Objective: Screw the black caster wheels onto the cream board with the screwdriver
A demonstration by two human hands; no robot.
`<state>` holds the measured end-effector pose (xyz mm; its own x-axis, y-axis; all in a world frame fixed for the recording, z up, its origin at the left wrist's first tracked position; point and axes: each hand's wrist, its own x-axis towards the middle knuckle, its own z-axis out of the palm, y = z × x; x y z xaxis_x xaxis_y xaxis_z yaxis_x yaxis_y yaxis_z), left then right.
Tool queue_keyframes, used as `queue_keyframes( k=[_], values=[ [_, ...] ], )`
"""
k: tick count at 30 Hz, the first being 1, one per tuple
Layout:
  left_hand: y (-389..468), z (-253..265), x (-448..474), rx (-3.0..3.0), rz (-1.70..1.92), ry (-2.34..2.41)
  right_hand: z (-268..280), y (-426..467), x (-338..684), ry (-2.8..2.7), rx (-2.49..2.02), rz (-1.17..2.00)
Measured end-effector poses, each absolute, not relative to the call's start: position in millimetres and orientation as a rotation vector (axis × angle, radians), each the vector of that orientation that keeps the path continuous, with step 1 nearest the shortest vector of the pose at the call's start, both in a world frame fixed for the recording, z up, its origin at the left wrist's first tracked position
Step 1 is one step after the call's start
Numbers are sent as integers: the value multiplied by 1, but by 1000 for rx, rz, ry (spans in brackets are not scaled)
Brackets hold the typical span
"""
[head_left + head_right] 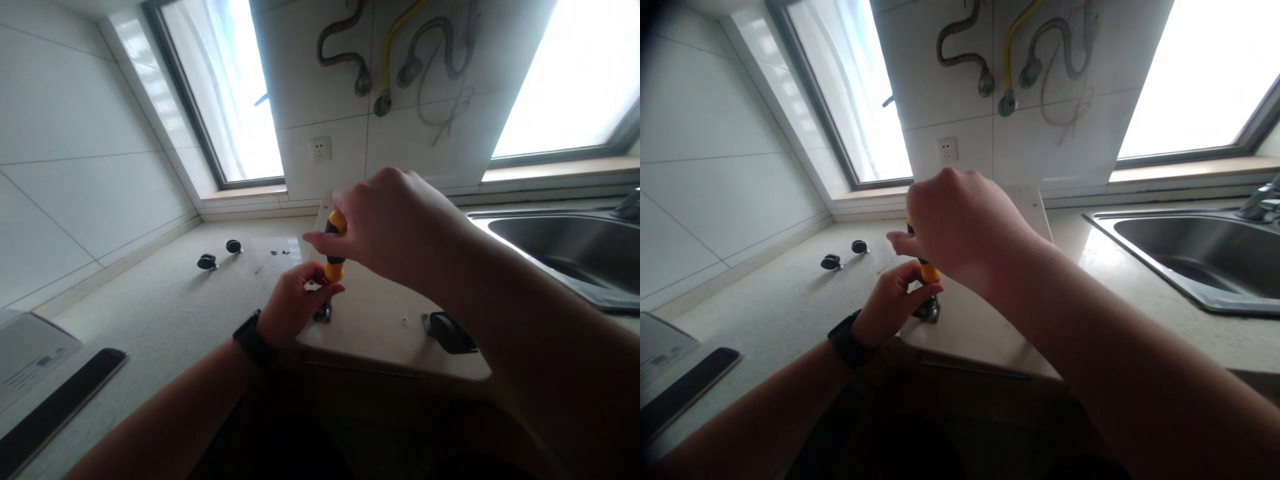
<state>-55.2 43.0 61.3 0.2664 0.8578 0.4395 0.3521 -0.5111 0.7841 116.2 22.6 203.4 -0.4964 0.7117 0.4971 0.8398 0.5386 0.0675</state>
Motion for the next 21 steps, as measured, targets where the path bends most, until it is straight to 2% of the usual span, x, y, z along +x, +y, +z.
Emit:
queue_keyframes(
  k=[3,7,11,15,21],
  values=[
    [42,60,-53,1942,1233,1120,204,21,122,-2376,-1274,-404],
    [39,59,-51,1962,1214,1073,212,19,141,-2560,-987,-45],
    [39,62,-52,1979,1161,1050,215,21,155,-2719,-901,92],
    [41,65,-53,1947,1128,1073,211,23,154,-2683,-933,76],
    [45,60,-56,1894,1133,974,211,21,132,-2544,-1245,-212]
  ],
)
